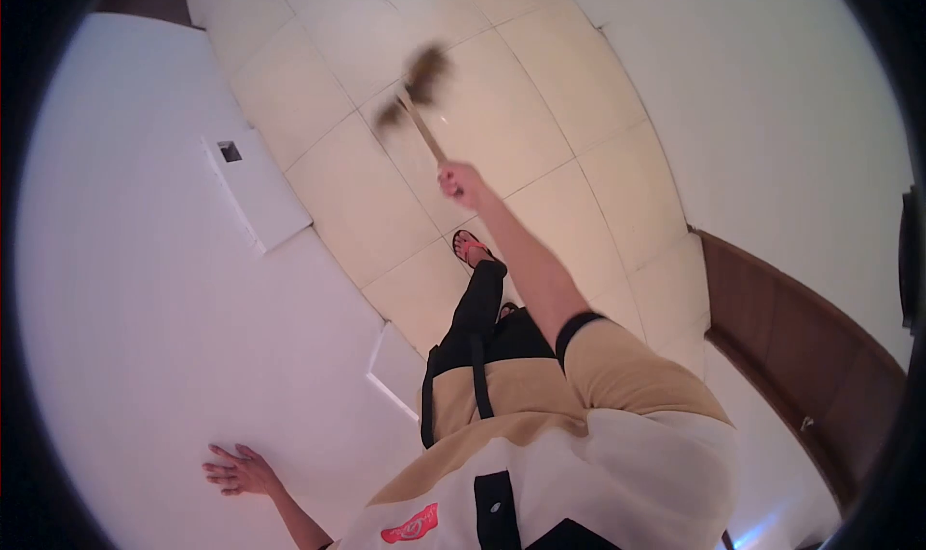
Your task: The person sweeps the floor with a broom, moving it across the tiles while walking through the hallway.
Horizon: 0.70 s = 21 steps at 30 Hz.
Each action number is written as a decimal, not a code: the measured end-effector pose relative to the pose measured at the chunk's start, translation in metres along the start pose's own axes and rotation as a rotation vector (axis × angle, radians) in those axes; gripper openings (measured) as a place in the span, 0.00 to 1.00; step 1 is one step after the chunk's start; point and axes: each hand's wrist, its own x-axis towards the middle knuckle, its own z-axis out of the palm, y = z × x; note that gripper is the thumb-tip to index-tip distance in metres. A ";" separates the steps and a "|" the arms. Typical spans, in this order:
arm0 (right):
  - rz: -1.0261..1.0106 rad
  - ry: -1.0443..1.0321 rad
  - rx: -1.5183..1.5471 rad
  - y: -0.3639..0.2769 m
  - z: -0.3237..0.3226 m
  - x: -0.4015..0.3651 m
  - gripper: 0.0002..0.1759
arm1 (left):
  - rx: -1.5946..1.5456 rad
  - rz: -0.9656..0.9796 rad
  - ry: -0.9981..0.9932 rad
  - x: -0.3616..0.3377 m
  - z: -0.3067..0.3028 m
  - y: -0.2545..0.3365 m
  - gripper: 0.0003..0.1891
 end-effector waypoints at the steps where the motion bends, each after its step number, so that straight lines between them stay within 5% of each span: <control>1: -0.039 -0.002 -0.155 -0.023 0.007 0.007 0.06 | 0.005 0.008 -0.002 0.000 0.000 -0.001 0.30; 3: -0.334 0.073 -0.770 -0.054 0.008 -0.016 0.15 | -0.027 0.006 0.016 0.004 -0.003 -0.003 0.29; 7: -0.441 0.326 -1.144 -0.071 -0.060 -0.142 0.21 | -0.051 -0.055 0.000 0.009 -0.011 0.001 0.29; 11: -0.522 0.482 -1.236 -0.065 -0.140 -0.315 0.17 | -0.089 -0.084 -0.119 0.007 -0.005 -0.005 0.31; 12: -0.268 0.612 -1.091 -0.069 -0.123 -0.361 0.16 | -0.079 -0.096 -0.154 0.009 -0.008 -0.004 0.31; 14: -0.143 0.767 -0.839 -0.067 -0.119 -0.408 0.12 | -0.055 -0.148 -0.185 0.015 -0.020 0.003 0.31; 17: 0.006 0.887 -0.683 -0.086 -0.166 -0.404 0.03 | -0.024 -0.321 -0.134 0.032 -0.038 0.025 0.32; 19: 0.014 0.871 -0.475 -0.094 -0.266 -0.353 0.09 | -0.014 -0.479 -0.073 0.053 -0.028 0.051 0.31; 21: -0.078 0.727 -1.299 -0.148 -0.270 -0.278 0.10 | -0.089 -0.374 -0.052 0.117 -0.028 0.075 0.31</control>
